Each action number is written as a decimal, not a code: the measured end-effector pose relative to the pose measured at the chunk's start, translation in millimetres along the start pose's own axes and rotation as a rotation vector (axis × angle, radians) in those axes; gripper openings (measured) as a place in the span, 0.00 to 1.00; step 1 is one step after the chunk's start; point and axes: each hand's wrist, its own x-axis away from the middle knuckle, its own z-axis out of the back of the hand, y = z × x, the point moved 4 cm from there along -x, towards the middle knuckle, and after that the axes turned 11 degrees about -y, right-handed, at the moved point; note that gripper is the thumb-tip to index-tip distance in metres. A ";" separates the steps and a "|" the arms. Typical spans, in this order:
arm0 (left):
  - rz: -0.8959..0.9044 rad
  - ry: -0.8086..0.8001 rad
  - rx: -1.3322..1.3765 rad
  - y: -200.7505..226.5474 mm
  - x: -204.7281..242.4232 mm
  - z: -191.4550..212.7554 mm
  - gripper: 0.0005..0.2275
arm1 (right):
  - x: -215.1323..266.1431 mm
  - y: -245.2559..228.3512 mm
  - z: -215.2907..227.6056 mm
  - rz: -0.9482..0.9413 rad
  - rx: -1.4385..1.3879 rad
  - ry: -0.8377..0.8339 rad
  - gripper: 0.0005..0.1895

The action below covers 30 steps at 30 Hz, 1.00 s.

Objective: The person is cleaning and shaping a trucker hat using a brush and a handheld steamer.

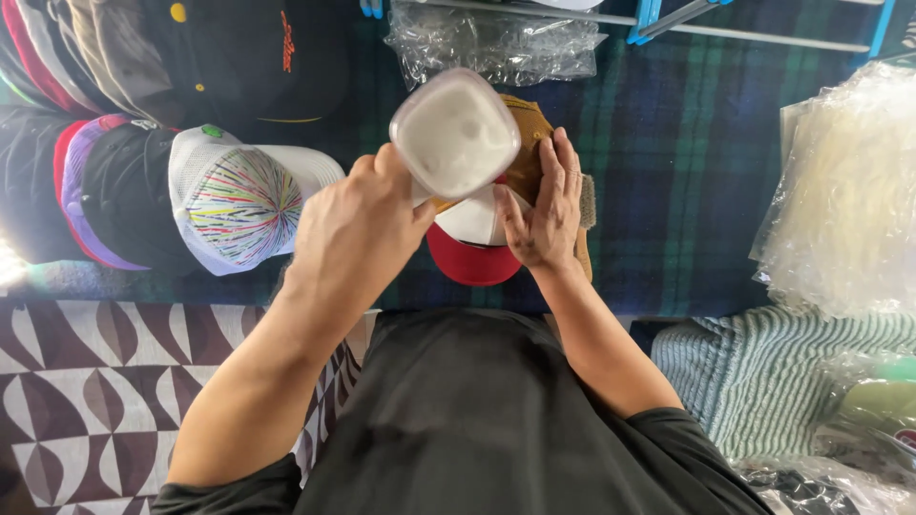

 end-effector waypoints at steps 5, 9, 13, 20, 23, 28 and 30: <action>0.029 -0.016 0.117 -10.3 -31.9 -5.5 0.14 | -0.6 -7.6 2.2 -0.042 -0.015 -0.013 0.38; -0.002 0.107 0.286 -31.9 -26.8 -16.1 0.18 | -1.7 1.9 1.0 -0.019 -0.011 0.022 0.38; 0.073 0.036 0.367 -84.7 6.0 -83.8 0.25 | -0.2 3.9 8.2 -0.016 -0.059 0.032 0.35; 0.398 0.000 1.314 -125.1 30.6 -237.8 0.11 | -3.6 4.1 11.0 0.132 -0.023 0.074 0.27; 0.380 -0.005 1.429 -125.1 21.8 -229.2 0.09 | -8.2 6.8 10.3 0.331 0.119 0.125 0.19; 0.265 -0.006 1.442 -137.2 -3.3 -214.3 0.14 | -10.2 -4.0 10.7 0.510 0.214 0.161 0.12; 0.350 -0.078 1.499 -136.1 -3.2 -203.1 0.14 | -14.9 -10.1 17.9 0.532 0.232 0.195 0.10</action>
